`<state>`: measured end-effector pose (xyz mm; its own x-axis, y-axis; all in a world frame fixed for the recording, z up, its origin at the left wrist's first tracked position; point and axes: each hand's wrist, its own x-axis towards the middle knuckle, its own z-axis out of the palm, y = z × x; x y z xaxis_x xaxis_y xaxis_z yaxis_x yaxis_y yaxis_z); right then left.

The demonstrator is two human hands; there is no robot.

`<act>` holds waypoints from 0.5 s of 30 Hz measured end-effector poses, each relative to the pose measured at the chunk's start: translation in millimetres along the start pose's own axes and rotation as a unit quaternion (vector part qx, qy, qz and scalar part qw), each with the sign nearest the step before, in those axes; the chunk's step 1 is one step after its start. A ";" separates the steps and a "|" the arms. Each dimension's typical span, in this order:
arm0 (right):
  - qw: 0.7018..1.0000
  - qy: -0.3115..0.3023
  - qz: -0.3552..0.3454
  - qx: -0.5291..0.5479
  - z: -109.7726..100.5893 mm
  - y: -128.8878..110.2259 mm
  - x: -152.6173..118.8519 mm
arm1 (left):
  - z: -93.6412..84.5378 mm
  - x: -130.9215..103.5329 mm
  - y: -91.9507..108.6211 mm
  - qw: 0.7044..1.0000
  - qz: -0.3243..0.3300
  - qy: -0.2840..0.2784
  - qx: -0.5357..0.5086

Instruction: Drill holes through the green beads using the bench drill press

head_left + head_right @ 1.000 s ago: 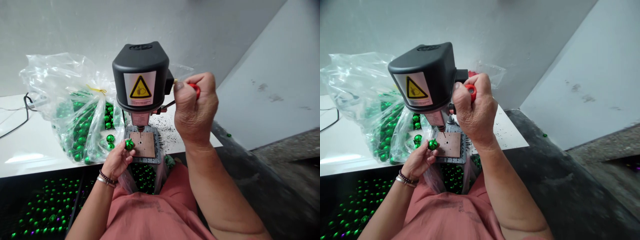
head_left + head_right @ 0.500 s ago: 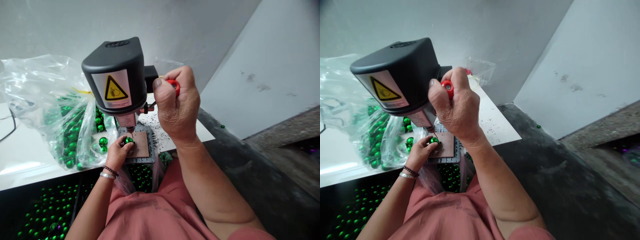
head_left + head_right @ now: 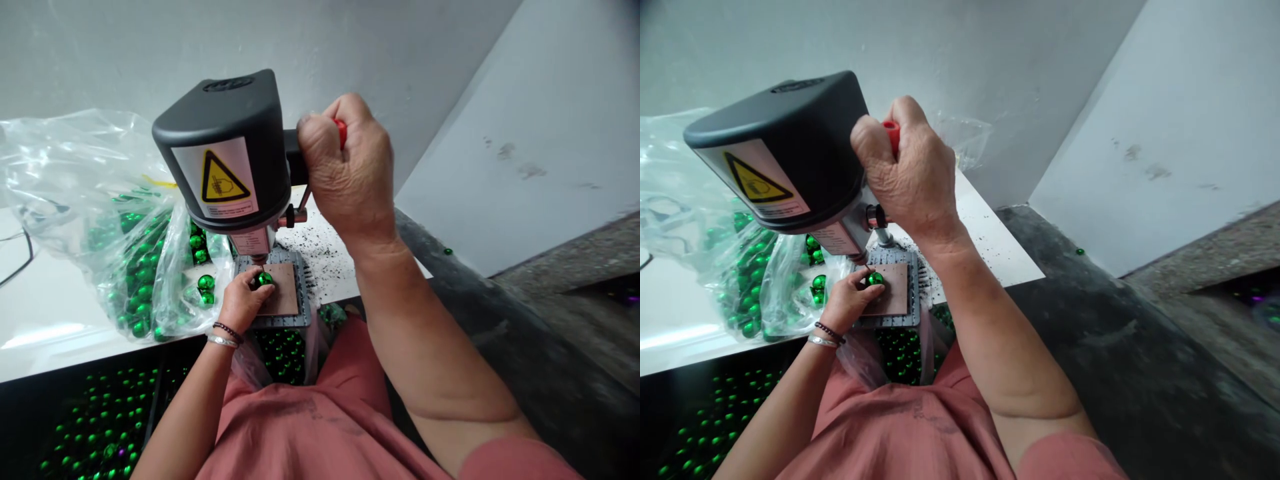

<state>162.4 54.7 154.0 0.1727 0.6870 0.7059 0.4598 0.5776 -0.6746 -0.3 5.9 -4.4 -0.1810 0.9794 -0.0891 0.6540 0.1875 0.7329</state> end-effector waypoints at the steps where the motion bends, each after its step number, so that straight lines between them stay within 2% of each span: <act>1: 1.000 -0.004 0.003 0.002 1.0 1.2 3.1 | -0.5 1.1 -0.2 1.000 0.003 -0.005 0.004; 9: 0.999 0.000 0.002 0.053 6.1 5.5 4.5 | -3.6 -0.2 -10.7 0.998 0.058 -0.006 0.002; 15: 0.998 0.020 -0.001 0.055 8.5 5.1 3.8 | -3.5 4.6 -2.9 0.992 0.101 -0.019 0.072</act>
<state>158.0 64.0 151.4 0.2071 0.6696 0.7133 0.3622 0.6248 -0.6917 -5.6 9.6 -4.5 -0.0100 0.9997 0.0221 0.7722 -0.0063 0.6354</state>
